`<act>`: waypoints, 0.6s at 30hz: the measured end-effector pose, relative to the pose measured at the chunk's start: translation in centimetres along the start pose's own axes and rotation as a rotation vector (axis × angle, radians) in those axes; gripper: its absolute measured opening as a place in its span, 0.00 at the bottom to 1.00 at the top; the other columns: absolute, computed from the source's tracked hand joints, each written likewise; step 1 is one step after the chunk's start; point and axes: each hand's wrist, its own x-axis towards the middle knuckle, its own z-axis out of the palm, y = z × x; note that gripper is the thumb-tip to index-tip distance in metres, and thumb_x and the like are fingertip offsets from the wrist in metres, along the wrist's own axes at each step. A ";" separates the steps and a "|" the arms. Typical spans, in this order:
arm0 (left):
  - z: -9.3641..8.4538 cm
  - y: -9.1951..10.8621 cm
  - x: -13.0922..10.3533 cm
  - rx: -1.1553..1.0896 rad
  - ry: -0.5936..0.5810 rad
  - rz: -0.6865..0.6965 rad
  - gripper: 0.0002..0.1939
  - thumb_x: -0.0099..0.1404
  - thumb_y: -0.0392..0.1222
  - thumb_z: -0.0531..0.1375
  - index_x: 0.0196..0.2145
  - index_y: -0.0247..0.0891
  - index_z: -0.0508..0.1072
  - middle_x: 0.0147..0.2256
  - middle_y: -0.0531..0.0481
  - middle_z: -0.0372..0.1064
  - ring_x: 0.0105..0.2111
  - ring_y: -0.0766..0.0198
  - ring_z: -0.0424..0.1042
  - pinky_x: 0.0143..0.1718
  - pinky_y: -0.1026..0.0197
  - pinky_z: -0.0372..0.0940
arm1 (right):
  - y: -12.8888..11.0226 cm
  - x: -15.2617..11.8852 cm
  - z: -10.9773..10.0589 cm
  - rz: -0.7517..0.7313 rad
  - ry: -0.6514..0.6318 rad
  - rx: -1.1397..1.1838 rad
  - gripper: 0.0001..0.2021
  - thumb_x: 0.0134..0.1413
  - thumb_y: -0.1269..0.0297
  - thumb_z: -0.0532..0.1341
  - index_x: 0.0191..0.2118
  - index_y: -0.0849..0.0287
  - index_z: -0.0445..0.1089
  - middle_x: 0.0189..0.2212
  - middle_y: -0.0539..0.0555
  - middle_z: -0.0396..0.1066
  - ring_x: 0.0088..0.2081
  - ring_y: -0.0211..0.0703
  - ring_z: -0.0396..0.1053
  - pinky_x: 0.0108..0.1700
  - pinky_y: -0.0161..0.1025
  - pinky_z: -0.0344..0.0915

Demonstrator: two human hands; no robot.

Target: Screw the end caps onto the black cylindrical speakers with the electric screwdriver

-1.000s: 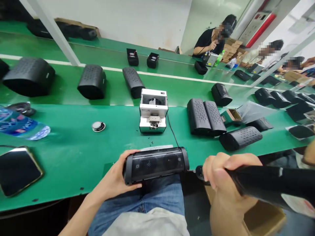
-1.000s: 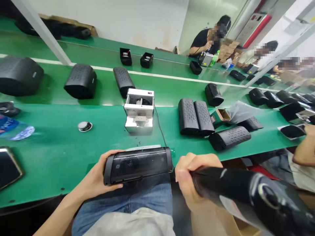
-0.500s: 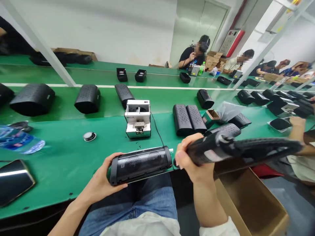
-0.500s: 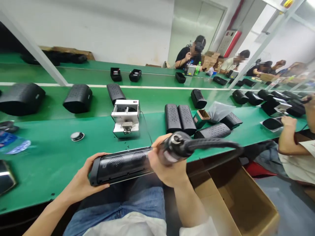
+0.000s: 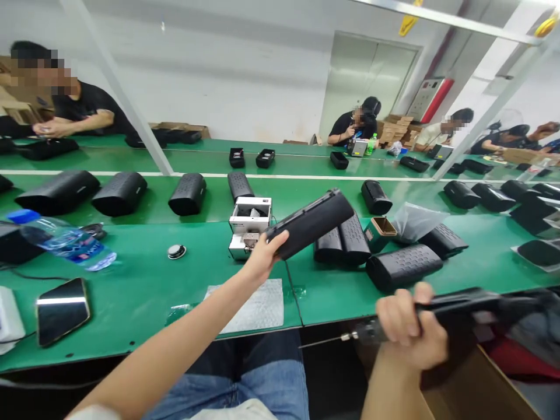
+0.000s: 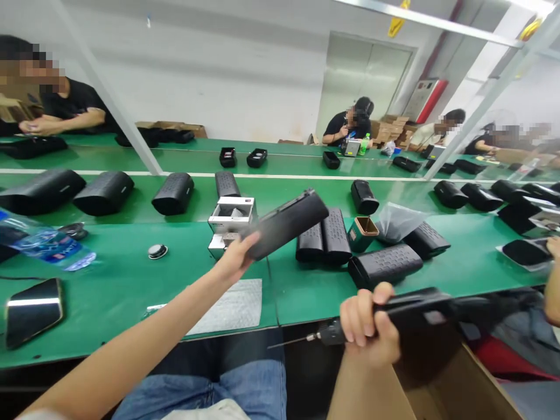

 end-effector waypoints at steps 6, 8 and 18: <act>10.5 2.2 14.3 0.105 0.310 0.073 0.39 0.66 0.48 0.79 0.68 0.37 0.70 0.65 0.35 0.74 0.65 0.46 0.76 0.67 0.44 0.71 | 9.8 -2.7 -2.8 0.256 0.088 0.095 0.09 0.66 0.60 0.73 0.43 0.51 0.73 0.23 0.39 0.40 0.20 0.30 0.28 0.19 0.28 0.45; 11.9 3.3 17.0 0.168 0.392 0.074 0.33 0.72 0.48 0.74 0.68 0.38 0.71 0.67 0.36 0.71 0.65 0.43 0.74 0.67 0.37 0.71 | 11.3 -3.3 -4.3 0.279 0.117 0.096 0.09 0.67 0.59 0.73 0.44 0.50 0.73 0.23 0.39 0.41 0.21 0.31 0.28 0.21 0.26 0.49; 12.6 2.4 19.4 0.537 0.379 0.041 0.24 0.78 0.49 0.68 0.65 0.38 0.74 0.64 0.38 0.72 0.60 0.47 0.77 0.60 0.39 0.77 | 15.9 -3.2 -8.1 0.246 0.243 0.060 0.17 0.62 0.51 0.76 0.45 0.50 0.70 0.23 0.37 0.46 0.20 0.29 0.33 0.19 0.27 0.51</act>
